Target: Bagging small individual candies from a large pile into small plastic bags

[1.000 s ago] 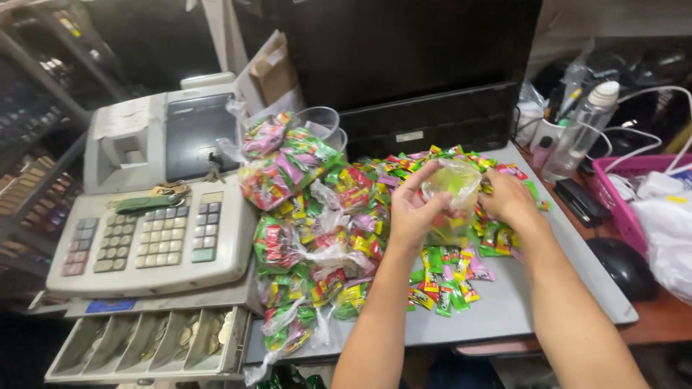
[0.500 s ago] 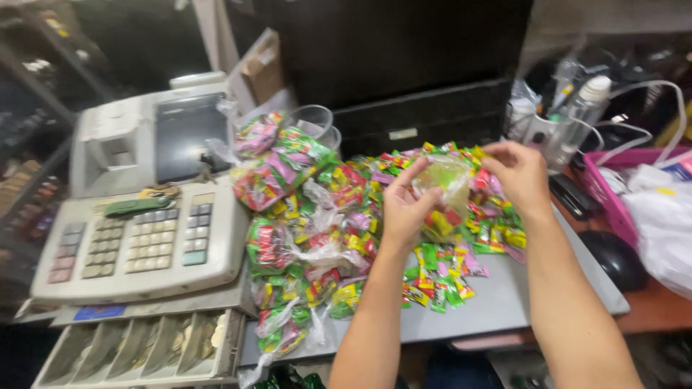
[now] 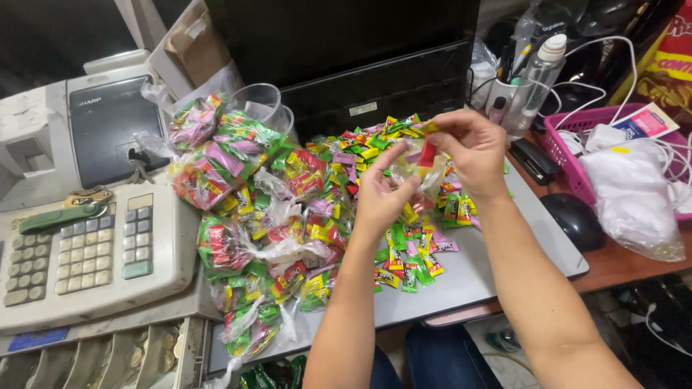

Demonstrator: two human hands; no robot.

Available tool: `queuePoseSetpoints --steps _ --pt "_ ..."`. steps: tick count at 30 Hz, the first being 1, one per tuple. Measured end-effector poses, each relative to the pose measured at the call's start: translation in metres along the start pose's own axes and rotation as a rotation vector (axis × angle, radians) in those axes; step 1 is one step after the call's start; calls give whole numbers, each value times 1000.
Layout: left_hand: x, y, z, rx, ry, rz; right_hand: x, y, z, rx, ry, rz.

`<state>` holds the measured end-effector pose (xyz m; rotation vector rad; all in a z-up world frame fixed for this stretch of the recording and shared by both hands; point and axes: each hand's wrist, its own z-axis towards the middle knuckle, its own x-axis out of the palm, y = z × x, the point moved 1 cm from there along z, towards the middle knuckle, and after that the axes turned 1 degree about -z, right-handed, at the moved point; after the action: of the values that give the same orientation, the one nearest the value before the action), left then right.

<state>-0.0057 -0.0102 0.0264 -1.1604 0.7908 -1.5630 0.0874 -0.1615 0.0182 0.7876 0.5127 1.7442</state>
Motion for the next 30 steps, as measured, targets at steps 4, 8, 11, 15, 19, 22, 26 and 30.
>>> queuePoseSetpoints --steps 4,8,11,15,19,22,26,30 --pt "-3 18 5 60 -12 42 11 15 0 -161 136 -91" --pt "-3 7 4 49 12 46 12 21 0 -201 187 -144" --pt "-5 17 8 88 -11 19 10 22 0 -234 228 -202" --pt "-9 12 7 72 -1 11 9 37 6 -83 269 -269" --pt "-8 11 2 82 -29 -76 -42 -14 16 105 81 -710" --pt "-10 14 4 90 -30 -80 -84 -48 18 423 270 -1262" --pt "-11 26 7 91 -28 -102 -75 -58 4 710 449 -1295" --pt "-22 57 22 114 -41 -155 -78 -111 -2 348 566 -1319"
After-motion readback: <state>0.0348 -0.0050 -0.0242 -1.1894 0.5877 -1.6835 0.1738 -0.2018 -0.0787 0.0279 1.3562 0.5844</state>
